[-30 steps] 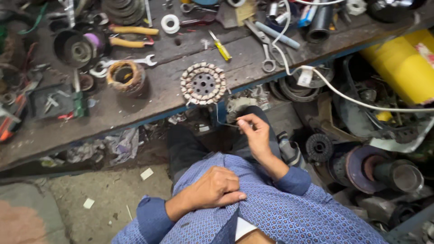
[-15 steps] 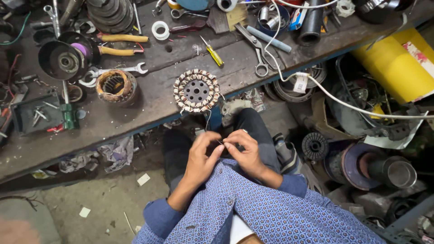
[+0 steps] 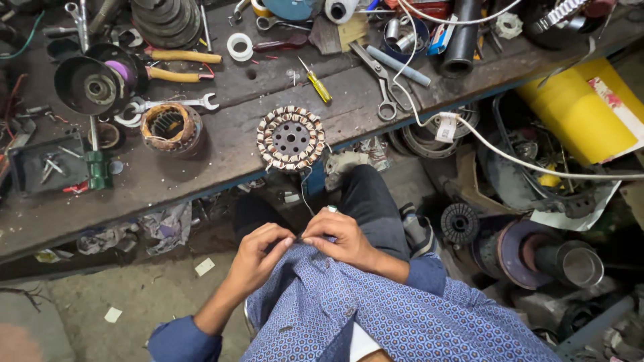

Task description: The person is winding a thin white wire around the slots of a circular metal stator core. They hold the stator in their left hand and feed the wire with their right hand, creating a coil.

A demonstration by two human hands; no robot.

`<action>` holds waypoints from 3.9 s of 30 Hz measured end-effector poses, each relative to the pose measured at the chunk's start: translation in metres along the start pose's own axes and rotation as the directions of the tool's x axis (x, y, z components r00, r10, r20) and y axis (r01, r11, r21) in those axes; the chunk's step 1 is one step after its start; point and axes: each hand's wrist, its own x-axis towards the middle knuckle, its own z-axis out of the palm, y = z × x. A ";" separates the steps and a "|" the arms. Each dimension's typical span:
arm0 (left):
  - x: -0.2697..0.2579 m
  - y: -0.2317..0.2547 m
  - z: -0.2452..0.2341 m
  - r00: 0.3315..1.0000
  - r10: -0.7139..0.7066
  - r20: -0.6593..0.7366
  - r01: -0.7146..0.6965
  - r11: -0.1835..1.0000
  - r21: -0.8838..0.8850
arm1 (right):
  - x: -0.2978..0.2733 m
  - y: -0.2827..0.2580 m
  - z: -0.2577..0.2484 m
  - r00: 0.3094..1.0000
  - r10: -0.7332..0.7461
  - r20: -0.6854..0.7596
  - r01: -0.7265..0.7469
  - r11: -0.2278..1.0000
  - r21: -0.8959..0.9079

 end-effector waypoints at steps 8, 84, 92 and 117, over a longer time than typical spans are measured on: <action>0.006 -0.013 0.035 0.987 -0.152 -0.056 0.117 0.907 -0.404 | 0.001 0.006 0.013 0.961 0.258 -0.097 -0.213 0.919 0.330; 0.092 -0.015 0.010 0.662 0.719 -0.210 -0.392 0.572 0.721 | 0.122 0.004 -0.057 0.990 0.136 -0.045 -0.142 0.966 -0.214; 0.091 -0.021 0.011 0.675 0.699 -0.235 -0.385 0.606 0.696 | 0.131 -0.002 -0.059 0.999 0.006 0.036 0.010 0.902 -0.432; 0.091 -0.032 0.069 0.932 -0.281 -0.228 0.057 0.736 -0.674 | 0.119 0.013 -0.066 0.990 0.063 0.125 -0.027 0.962 -0.271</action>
